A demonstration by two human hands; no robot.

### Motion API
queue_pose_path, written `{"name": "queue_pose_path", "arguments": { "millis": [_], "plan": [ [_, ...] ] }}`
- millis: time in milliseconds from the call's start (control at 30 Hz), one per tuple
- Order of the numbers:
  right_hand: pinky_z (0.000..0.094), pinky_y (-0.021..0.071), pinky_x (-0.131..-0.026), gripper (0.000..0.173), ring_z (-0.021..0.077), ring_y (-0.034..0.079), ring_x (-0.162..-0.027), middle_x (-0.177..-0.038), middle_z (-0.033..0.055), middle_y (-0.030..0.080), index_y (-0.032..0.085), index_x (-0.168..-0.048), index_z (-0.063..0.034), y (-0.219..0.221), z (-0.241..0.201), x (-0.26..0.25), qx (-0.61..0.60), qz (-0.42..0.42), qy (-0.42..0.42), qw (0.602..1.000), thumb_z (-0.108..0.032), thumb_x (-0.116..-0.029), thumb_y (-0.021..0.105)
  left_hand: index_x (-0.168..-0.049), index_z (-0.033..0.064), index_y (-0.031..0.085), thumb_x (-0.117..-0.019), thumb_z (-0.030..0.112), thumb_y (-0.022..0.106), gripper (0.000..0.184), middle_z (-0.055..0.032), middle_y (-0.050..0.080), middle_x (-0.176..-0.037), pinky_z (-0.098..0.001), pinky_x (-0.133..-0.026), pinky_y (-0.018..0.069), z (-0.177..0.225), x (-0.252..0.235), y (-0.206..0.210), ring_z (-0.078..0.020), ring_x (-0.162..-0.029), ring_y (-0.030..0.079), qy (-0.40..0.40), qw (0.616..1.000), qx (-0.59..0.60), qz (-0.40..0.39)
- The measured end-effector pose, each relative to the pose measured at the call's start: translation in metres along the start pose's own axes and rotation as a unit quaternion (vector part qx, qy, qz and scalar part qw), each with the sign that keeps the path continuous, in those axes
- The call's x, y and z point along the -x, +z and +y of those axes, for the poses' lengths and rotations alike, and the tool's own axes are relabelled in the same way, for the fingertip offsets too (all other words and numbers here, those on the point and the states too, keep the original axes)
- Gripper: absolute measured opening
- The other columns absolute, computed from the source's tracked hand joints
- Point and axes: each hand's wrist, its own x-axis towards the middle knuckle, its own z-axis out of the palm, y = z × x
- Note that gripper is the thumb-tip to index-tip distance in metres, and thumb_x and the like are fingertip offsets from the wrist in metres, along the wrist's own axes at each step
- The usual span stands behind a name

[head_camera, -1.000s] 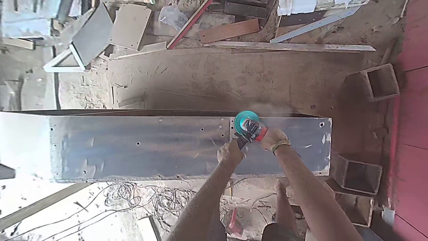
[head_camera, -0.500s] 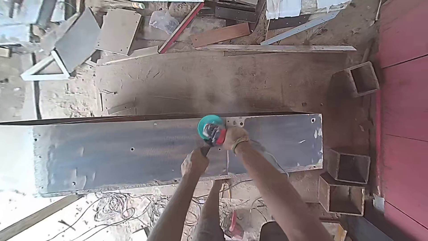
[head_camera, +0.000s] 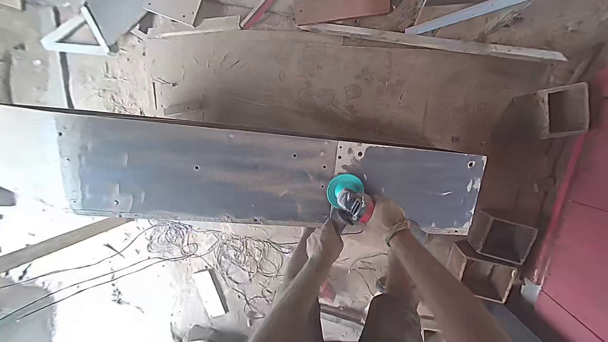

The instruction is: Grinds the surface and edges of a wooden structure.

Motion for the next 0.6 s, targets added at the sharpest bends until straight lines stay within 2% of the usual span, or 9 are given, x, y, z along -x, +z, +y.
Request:
{"name": "queue_pose_path", "arguments": {
  "millis": [100,233,300,367,400,467,533,600],
  "plan": [
    [0.0575,0.0558,-0.097,0.063,0.0342,0.068,-0.118,-0.126,0.0167,0.070,0.064,-0.130,-0.0079,-0.037,0.006,-0.009,-0.005,0.019,0.014,1.000,-0.037,-0.0773,0.081,-0.126,0.0165,0.066,-0.0898,0.031,0.064,0.039,-0.0125,0.074,-0.115,-0.0607,-0.084,0.0570,0.030,-0.001,-0.031,-0.0340,-0.107,0.072,0.027,0.999,0.007,0.017],
    [0.0619,0.0520,-0.099,0.056,0.0379,0.066,-0.120,-0.126,0.0210,0.069,0.066,-0.128,-0.0034,-0.085,-0.014,-0.020,-0.041,0.045,0.021,0.998,-0.031,-0.0816,0.080,-0.126,0.0104,0.064,-0.0893,0.030,0.067,0.042,-0.0165,0.071,-0.119,-0.0624,-0.086,0.0556,0.048,-0.007,-0.095,-0.0366,-0.111,0.069,0.057,0.997,-0.003,0.052],
    [0.0627,0.0564,-0.086,0.043,0.0380,0.072,-0.101,-0.106,0.0205,0.073,0.071,-0.111,-0.0009,-0.079,-0.021,-0.031,-0.069,0.066,0.021,0.995,-0.024,-0.0772,0.083,-0.124,0.0084,0.065,-0.0889,0.032,0.067,0.043,-0.0176,0.070,-0.122,-0.0630,-0.088,0.0546,0.043,-0.013,-0.113,-0.0369,-0.115,0.068,0.068,0.996,-0.035,0.050],
    [0.0605,0.0588,-0.077,0.039,0.0358,0.073,-0.090,-0.096,0.0188,0.074,0.070,-0.103,-0.0002,-0.071,-0.029,-0.034,-0.069,0.073,0.022,0.995,-0.021,-0.0734,0.085,-0.123,0.0084,0.065,-0.0898,0.031,0.065,0.040,-0.0184,0.069,-0.123,-0.0637,-0.090,0.0533,0.034,-0.020,-0.123,-0.0370,-0.117,0.067,0.074,0.995,-0.062,0.037],
    [0.0600,0.0584,-0.079,0.039,0.0355,0.073,-0.092,-0.098,0.0187,0.074,0.070,-0.105,-0.0002,-0.067,-0.033,-0.031,-0.064,0.065,0.024,0.996,-0.022,-0.0751,0.084,-0.123,0.0086,0.065,-0.0901,0.030,0.065,0.039,-0.0184,0.069,-0.123,-0.0634,-0.090,0.0534,0.027,-0.021,-0.121,-0.0367,-0.117,0.067,0.076,0.994,-0.068,0.031],
    [0.0604,0.0547,-0.091,0.044,0.0358,0.070,-0.108,-0.111,0.0193,0.073,0.070,-0.114,-0.0015,-0.061,-0.038,-0.021,-0.036,0.035,0.026,0.998,-0.028,-0.0807,0.080,-0.127,0.0085,0.063,-0.0909,0.031,0.065,0.043,-0.0186,0.069,-0.122,-0.0644,-0.090,0.0537,0.015,-0.017,-0.106,-0.0378,-0.116,0.067,0.077,0.995,-0.052,0.026],
    [0.0607,0.0518,-0.100,0.054,0.0362,0.066,-0.120,-0.125,0.0200,0.070,0.067,-0.127,-0.0037,-0.044,-0.036,-0.007,-0.019,0.008,0.021,1.000,-0.031,-0.0817,0.079,-0.127,0.0095,0.063,-0.0898,0.031,0.066,0.043,-0.0177,0.071,-0.119,-0.0645,-0.088,0.0548,-0.001,-0.010,-0.073,-0.0380,-0.112,0.069,0.070,0.997,-0.030,0.024],
    [0.0597,0.0522,-0.101,0.065,0.0363,0.065,-0.124,-0.130,0.0197,0.068,0.062,-0.135,-0.0050,-0.022,-0.030,0.004,-0.019,0.002,0.014,1.000,-0.032,-0.0796,0.080,-0.125,0.0120,0.065,-0.0863,0.033,0.069,0.044,-0.0160,0.072,-0.115,-0.0647,-0.085,0.0558,-0.015,-0.008,-0.038,-0.0372,-0.107,0.070,0.061,0.998,-0.014,0.025]
  ]
}}
